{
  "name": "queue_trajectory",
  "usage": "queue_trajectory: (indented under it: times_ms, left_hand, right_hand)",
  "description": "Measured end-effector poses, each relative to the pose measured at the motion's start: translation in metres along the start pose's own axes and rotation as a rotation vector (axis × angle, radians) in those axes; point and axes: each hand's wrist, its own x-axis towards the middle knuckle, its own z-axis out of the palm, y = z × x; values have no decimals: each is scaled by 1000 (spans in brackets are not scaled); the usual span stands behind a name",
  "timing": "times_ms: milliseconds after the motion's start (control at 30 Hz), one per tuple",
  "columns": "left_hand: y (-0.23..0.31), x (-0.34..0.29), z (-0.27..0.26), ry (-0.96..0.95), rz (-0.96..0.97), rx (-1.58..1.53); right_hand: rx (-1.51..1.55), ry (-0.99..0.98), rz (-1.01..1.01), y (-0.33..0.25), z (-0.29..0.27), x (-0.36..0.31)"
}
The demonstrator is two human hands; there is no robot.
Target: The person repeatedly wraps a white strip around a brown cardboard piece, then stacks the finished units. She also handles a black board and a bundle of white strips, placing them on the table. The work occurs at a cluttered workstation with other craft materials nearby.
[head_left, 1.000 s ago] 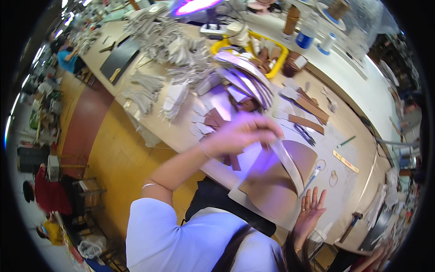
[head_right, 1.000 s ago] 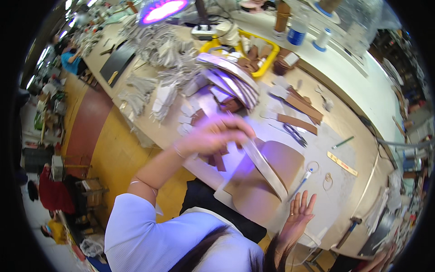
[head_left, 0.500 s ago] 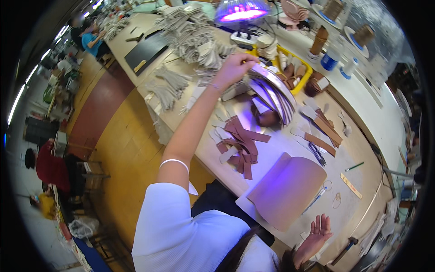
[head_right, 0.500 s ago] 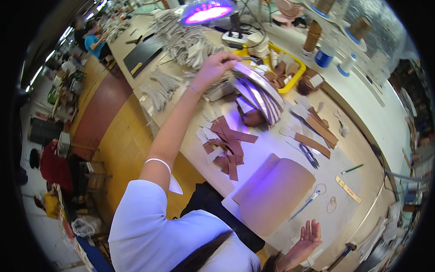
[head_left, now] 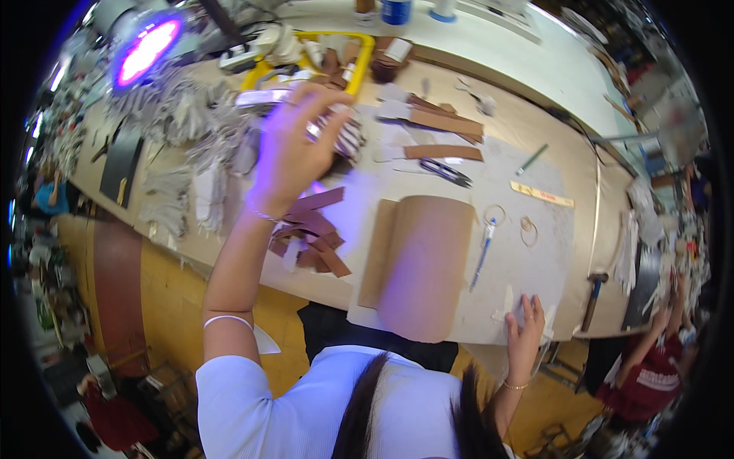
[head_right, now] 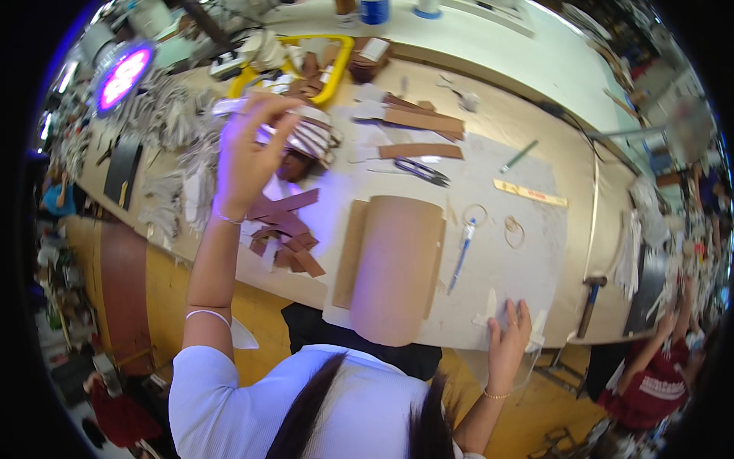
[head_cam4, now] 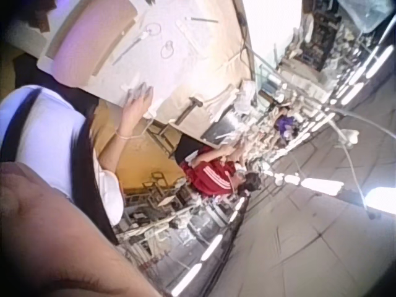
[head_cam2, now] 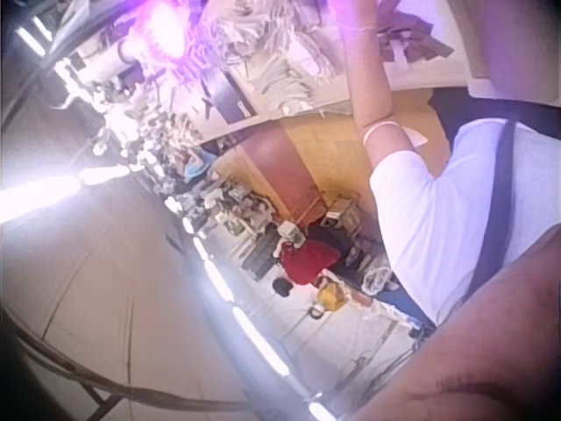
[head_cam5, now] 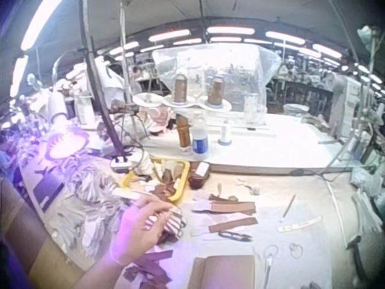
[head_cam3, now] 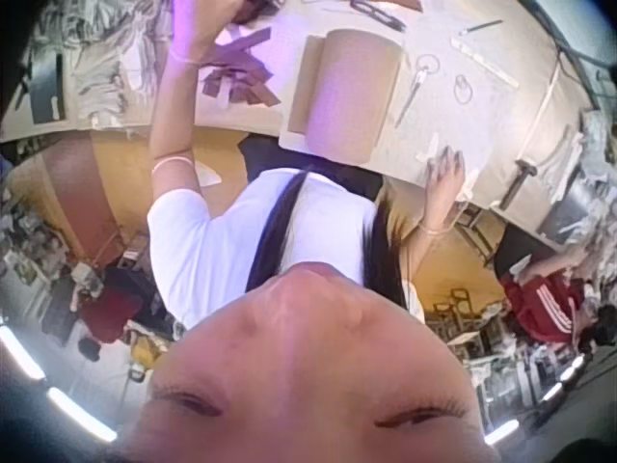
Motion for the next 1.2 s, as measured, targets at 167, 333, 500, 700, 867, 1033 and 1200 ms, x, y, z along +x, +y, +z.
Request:
queue_trajectory:
  times_ms: [167,333,500,700,867,1033,1200]
  left_hand:
    - [-26,-15,110,-536,22,345]
    - [-41,-19,147,-753,80,624]
    - [-33,-15,147,-723,8,660]
    - [-12,2,126,-765,-78,521]
    - [54,19,57,-586,-148,-51]
    - [105,-25,2,-532,-613,-751]
    - [93,-80,12,-666,-918,-1062]
  right_hand:
    - [7,55,-55,3,-2,-9]
    - [14,107,-76,7,-8,-10]
    - [48,49,-98,13,-13,-11]
    - [9,-48,-198,16,-25,-5]
    - [114,54,-248,0,-38,12]
    - [285,230,-166,-30,-52,28]
    - [576,259,-194,-58,-69,35]
